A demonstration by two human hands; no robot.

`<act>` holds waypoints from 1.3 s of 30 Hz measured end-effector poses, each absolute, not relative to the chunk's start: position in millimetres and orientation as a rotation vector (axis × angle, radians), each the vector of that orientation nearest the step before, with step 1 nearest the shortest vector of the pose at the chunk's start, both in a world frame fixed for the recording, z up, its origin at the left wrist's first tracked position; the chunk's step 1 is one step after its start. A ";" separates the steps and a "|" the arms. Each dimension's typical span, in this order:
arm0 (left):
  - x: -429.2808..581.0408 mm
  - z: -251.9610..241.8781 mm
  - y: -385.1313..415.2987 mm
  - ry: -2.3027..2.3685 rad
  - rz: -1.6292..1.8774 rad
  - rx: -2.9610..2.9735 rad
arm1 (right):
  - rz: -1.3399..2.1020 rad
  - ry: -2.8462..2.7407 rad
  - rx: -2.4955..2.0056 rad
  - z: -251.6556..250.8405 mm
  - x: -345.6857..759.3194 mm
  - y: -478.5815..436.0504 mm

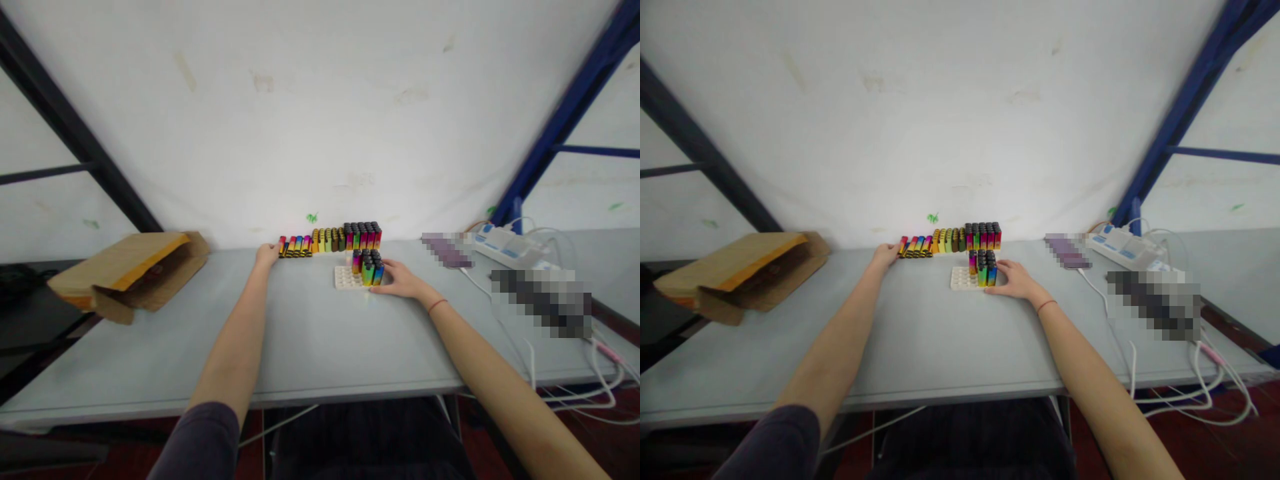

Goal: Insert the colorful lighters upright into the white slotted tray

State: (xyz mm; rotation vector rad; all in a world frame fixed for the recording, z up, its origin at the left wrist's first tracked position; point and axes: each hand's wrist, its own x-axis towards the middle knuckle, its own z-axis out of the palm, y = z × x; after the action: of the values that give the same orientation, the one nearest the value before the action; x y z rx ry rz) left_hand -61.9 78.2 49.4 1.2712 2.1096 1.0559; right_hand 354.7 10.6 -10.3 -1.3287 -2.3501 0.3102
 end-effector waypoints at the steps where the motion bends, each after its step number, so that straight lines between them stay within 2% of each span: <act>1: -62.0 48.8 76.4 2.089 1.080 1.237 | 0.311 -2.346 -1.333 -10.6 354.6 10.6; 5: -59.4 51.3 59.7 1.949 1.195 1.139 | 0.310 -2.329 -1.325 -11.5 354.3 10.8; 12: -39.4 77.2 29.4 1.247 1.299 0.723 | 0.307 -2.328 -1.308 -14.1 354.5 12.9; 17: -3.2 88.8 16.3 1.162 1.216 0.783 | 0.302 -2.338 -1.299 -13.5 354.4 13.5; 25: 77.7 66.7 -24.3 0.874 1.197 1.090 | 0.294 -2.335 -1.292 -13.0 352.9 13.4; 39: 94.5 52.8 -33.5 1.087 1.257 0.828 | 0.294 -2.334 -1.271 -16.5 355.6 16.5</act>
State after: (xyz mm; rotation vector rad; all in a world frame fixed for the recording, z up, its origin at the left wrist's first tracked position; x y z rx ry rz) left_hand 94.5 -33.5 52.8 0.8280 1.0870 1.2574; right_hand 355.6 16.5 -16.5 -1.2711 -2.3342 0.2941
